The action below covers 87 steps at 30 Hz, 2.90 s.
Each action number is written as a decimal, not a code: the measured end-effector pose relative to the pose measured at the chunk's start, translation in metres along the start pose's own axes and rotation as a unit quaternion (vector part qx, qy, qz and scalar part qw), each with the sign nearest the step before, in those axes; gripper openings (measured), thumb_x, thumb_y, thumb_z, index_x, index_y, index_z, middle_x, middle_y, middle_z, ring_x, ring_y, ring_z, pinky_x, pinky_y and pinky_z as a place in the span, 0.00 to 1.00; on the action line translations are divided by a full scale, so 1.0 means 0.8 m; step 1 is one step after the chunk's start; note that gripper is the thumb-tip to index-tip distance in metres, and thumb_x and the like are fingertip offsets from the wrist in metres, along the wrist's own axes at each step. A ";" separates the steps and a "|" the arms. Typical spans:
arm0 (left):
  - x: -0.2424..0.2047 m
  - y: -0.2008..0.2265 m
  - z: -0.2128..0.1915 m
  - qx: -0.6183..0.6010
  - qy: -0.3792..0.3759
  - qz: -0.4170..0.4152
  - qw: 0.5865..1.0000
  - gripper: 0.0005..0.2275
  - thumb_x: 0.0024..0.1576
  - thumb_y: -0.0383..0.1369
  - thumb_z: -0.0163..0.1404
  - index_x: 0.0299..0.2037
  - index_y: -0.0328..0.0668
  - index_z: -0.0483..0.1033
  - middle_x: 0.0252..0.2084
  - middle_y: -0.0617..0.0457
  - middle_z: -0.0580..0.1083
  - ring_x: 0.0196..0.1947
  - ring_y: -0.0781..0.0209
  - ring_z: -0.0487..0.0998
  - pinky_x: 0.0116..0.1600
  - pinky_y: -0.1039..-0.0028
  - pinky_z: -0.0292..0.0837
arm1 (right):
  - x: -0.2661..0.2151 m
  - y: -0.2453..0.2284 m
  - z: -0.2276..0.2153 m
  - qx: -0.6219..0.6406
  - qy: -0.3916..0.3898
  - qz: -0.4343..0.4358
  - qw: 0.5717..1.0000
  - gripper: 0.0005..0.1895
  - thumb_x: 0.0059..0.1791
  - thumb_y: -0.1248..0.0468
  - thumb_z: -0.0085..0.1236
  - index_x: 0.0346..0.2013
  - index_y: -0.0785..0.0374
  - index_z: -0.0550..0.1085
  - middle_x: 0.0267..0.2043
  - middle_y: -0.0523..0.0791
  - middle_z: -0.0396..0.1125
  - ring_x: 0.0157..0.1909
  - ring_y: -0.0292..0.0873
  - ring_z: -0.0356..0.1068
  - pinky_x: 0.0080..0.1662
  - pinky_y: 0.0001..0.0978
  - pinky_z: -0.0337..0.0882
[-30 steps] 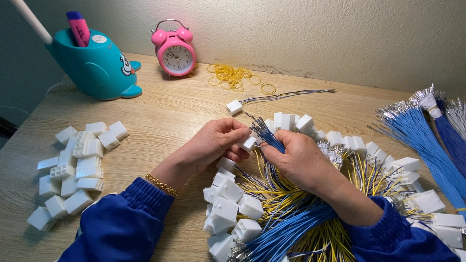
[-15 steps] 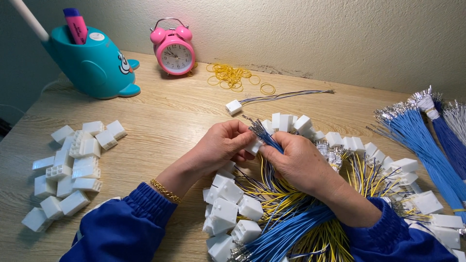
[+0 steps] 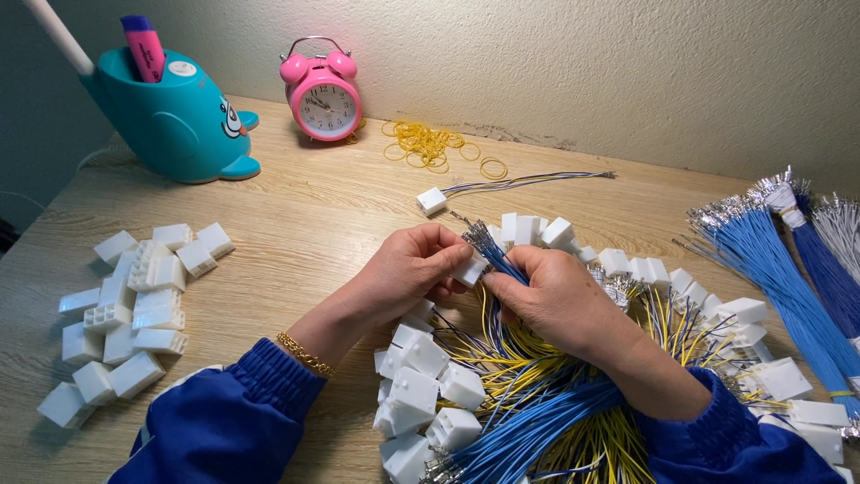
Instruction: The person assembles wire harnesses by inserting bundles of blue and yellow wires into white plastic connectors. The hands repeatedly pick up a connector and a wire bundle, then push the wires into the connector housing.
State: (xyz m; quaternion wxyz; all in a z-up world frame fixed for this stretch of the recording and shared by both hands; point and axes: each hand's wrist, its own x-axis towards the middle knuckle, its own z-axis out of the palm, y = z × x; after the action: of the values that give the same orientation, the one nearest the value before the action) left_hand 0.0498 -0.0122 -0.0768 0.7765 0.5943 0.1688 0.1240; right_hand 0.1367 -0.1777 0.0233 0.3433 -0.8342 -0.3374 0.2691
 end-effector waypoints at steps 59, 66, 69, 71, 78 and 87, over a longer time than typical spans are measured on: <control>-0.022 0.029 0.010 0.053 -0.003 0.090 0.994 0.06 0.50 0.31 0.59 0.32 0.37 0.80 0.23 0.51 0.73 0.22 0.70 0.71 0.26 0.83 0.65 | -0.012 0.005 -0.005 0.077 0.044 -0.033 0.996 0.10 0.43 0.66 0.65 0.30 0.70 0.75 0.25 0.48 0.69 0.29 0.40 0.69 0.30 0.27 0.71; -0.036 0.037 0.020 0.009 0.010 0.057 0.998 0.05 0.49 0.30 0.58 0.31 0.37 0.79 0.21 0.51 0.70 0.24 0.68 0.69 0.30 0.83 0.66 | -0.021 -0.012 0.003 -0.037 0.133 -0.046 0.989 0.08 0.40 0.58 0.70 0.31 0.54 0.81 0.24 0.41 0.69 0.28 0.35 0.68 0.33 0.23 0.68; -0.027 0.029 0.014 0.009 0.003 0.062 0.998 0.06 0.49 0.31 0.58 0.32 0.38 0.79 0.21 0.52 0.70 0.26 0.69 0.70 0.33 0.83 0.67 | -0.039 -0.037 0.000 -0.070 0.083 -0.038 0.993 0.04 0.43 0.62 0.65 0.30 0.59 0.81 0.25 0.46 0.69 0.30 0.40 0.68 0.34 0.30 0.67; -0.024 0.025 0.014 0.008 -0.002 0.061 0.998 0.06 0.49 0.32 0.58 0.32 0.38 0.79 0.21 0.52 0.70 0.26 0.69 0.70 0.35 0.82 0.68 | -0.033 -0.029 -0.001 -0.088 0.078 -0.049 0.992 0.04 0.44 0.62 0.64 0.30 0.60 0.81 0.25 0.46 0.69 0.29 0.42 0.68 0.34 0.31 0.67; -0.038 0.038 0.017 -0.013 -0.024 0.060 0.998 0.08 0.52 0.34 0.59 0.35 0.39 0.79 0.26 0.54 0.70 0.32 0.69 0.71 0.42 0.78 0.71 | -0.023 -0.002 -0.007 -0.031 0.040 -0.093 0.994 0.05 0.48 0.63 0.59 0.31 0.59 0.80 0.22 0.44 0.69 0.28 0.38 0.64 0.33 0.26 0.64; -0.025 0.038 -0.001 -0.079 -0.039 0.059 0.994 0.09 0.58 0.28 0.47 0.48 0.41 0.73 0.42 0.49 0.77 0.37 0.66 0.80 0.49 0.73 0.78 | -0.021 0.014 0.001 0.137 -0.051 -0.133 0.980 0.07 0.50 0.67 0.55 0.28 0.65 0.76 0.15 0.46 0.67 0.23 0.38 0.68 0.30 0.26 0.69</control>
State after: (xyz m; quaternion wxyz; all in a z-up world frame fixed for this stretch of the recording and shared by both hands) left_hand 0.0317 -0.0115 -0.0452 0.8184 0.5445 0.0926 0.1587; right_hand 0.1300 -0.1962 0.0177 0.4692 -0.7120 -0.4227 0.3070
